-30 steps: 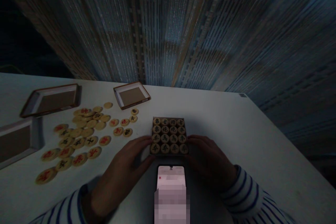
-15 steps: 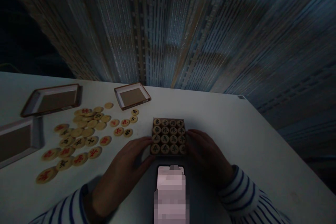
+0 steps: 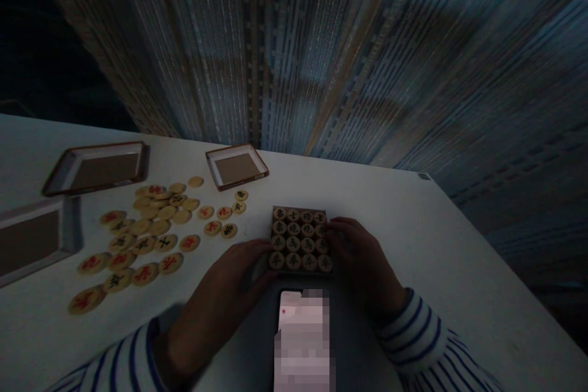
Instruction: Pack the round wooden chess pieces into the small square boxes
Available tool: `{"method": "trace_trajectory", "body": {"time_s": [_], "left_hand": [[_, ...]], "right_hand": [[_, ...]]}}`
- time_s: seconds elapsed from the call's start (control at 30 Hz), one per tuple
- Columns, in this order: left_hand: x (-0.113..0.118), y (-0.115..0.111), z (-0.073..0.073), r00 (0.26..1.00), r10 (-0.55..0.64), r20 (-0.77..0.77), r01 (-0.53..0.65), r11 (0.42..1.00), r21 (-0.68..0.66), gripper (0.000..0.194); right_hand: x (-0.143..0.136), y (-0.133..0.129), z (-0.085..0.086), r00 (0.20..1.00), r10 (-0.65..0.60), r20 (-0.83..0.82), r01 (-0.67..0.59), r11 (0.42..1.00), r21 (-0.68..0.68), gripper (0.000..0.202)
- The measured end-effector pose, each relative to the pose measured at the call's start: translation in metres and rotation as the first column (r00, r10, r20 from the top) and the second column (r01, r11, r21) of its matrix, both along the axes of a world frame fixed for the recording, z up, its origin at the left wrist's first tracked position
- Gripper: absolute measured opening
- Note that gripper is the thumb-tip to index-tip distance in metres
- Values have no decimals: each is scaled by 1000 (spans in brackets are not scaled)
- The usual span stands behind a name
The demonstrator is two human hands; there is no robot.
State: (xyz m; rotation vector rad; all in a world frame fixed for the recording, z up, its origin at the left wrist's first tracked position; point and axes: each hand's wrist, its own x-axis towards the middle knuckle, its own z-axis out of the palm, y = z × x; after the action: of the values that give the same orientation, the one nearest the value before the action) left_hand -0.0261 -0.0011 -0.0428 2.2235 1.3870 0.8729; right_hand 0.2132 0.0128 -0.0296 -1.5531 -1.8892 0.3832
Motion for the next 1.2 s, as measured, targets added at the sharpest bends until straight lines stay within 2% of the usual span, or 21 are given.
{"method": "trace_trajectory", "body": {"time_s": [0.2,0.5,0.87,1.1,1.2], "left_hand": [[-1,0,-4,1000,0,0,0,1000,-30,32],[-1,-1,-2,1000,-10,0,10,1000,5,31],[-2,-2,-1,1000,-6,-14,5,1000,-22,33],[-2,-2,0,1000,-17,-5,17,999,-35,33],[-1,-2,3,1000,-9,3,9,1000,-30,31]], "right_hand": [[-1,0,1,1000,-11,15,11,999,-31,22],[-2,0,1,1000,2,12,-2,1000,-5,22],[-3,-1,5,1000,1,24,0,1000,-19,24],[4,-12,5,996,31,79,-31,1000,0,27],[10,-21,3,985,100,141,-103,995,16,36]]}}
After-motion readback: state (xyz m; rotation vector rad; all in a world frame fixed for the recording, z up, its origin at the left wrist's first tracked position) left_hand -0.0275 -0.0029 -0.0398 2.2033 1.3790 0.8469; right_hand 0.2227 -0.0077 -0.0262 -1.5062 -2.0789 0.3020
